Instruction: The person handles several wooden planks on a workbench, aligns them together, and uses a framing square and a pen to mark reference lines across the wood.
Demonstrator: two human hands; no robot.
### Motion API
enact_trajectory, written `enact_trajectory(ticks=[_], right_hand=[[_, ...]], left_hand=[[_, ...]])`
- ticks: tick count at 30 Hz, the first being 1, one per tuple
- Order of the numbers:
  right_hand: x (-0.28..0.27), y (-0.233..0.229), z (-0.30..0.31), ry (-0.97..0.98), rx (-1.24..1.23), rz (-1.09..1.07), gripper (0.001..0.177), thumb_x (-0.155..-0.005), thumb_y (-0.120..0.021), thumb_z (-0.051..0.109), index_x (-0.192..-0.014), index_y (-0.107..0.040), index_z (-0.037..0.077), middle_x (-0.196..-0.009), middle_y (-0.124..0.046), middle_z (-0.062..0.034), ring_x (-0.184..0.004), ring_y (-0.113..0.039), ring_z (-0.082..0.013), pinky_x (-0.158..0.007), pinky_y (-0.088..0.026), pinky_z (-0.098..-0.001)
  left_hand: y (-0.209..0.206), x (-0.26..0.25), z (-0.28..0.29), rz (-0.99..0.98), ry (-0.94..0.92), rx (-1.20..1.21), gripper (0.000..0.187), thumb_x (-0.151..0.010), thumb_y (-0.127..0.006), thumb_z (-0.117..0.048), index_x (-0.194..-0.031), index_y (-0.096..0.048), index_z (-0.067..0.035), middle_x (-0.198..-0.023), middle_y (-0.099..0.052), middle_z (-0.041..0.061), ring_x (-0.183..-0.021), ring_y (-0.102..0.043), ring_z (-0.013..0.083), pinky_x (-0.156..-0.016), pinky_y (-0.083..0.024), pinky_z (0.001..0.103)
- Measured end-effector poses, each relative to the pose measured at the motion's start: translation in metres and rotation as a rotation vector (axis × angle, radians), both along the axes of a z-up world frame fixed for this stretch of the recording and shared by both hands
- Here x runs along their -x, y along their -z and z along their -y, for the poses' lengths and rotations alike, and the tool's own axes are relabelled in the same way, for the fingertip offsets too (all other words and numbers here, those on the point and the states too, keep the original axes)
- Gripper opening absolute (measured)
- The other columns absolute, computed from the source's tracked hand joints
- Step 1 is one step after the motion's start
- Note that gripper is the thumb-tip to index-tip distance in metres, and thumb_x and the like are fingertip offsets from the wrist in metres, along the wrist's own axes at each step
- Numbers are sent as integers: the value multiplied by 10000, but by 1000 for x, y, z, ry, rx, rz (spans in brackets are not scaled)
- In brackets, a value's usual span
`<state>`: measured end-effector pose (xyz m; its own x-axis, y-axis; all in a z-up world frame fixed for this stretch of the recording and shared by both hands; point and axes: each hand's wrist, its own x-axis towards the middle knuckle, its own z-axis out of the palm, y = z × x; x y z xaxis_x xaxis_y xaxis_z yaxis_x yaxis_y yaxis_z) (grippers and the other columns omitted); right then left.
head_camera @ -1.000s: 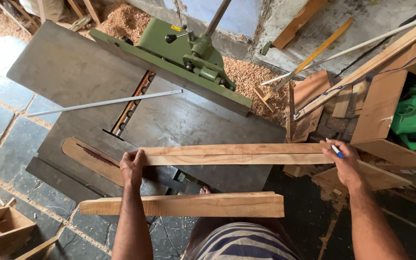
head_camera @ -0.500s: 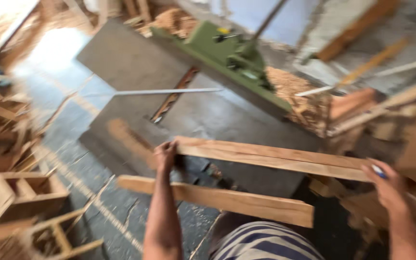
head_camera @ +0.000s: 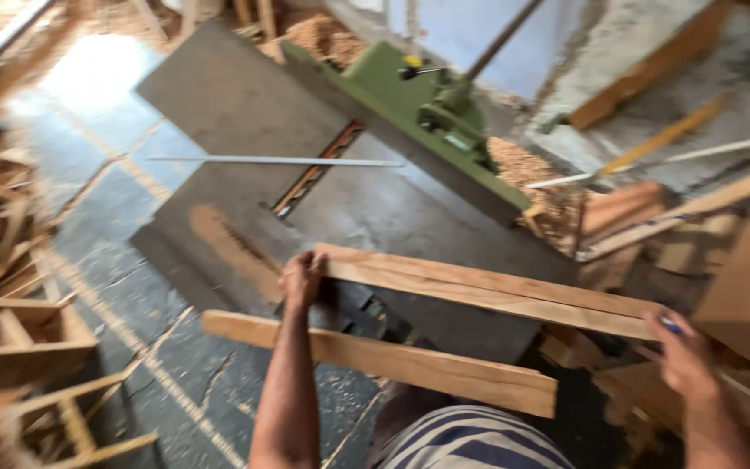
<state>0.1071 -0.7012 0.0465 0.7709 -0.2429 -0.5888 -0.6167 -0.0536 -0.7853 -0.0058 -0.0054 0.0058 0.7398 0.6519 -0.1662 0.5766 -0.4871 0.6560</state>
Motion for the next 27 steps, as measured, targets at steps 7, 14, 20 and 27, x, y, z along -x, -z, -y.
enact_trajectory(ticks=[7, 14, 20, 27], right_hand=[[0, 14, 6, -21, -42, 43, 568, -916, -745, 227, -1429, -562, 65, -1280, -626, -80, -1144, -621, -223, -908, -580, -454], [-9, 11, 25, -1, -68, 71, 575, -920, -757, 242, -1419, -546, 50, -1250, -608, -70, -1135, -620, -223, -917, -585, -476], [-9, 11, 27, 78, -34, 87, 537, -924, -739, 256, -1417, -547, 161, -1234, -609, -24, -1140, -607, -180, -821, -593, -418], [77, 7, 1, 276, 280, 507, 284, -1125, -644, 285, -1304, -642, 64, -1205, -643, -112, -1087, -582, -268, -813, -497, -418]], left_hand=[[-13, -9, 7, 9, -36, -14, 400, -885, -742, -400, -1108, -787, -72, -979, -778, 178, -904, -765, 317, -828, -570, 426], [-7, -40, 25, -21, -36, -17, 396, -882, -749, -404, -1112, -788, -84, -972, -773, 179, -904, -760, 318, -826, -567, 429], [-9, -50, 21, 11, 119, -78, 392, -892, -757, -387, -1067, -768, -36, -999, -770, 177, -928, -755, 313, -824, -576, 428], [-32, 85, -64, 305, -340, -219, 330, -975, -638, -248, -1225, -749, -62, -1166, -736, 183, -1063, -700, 333, -946, -529, 418]])
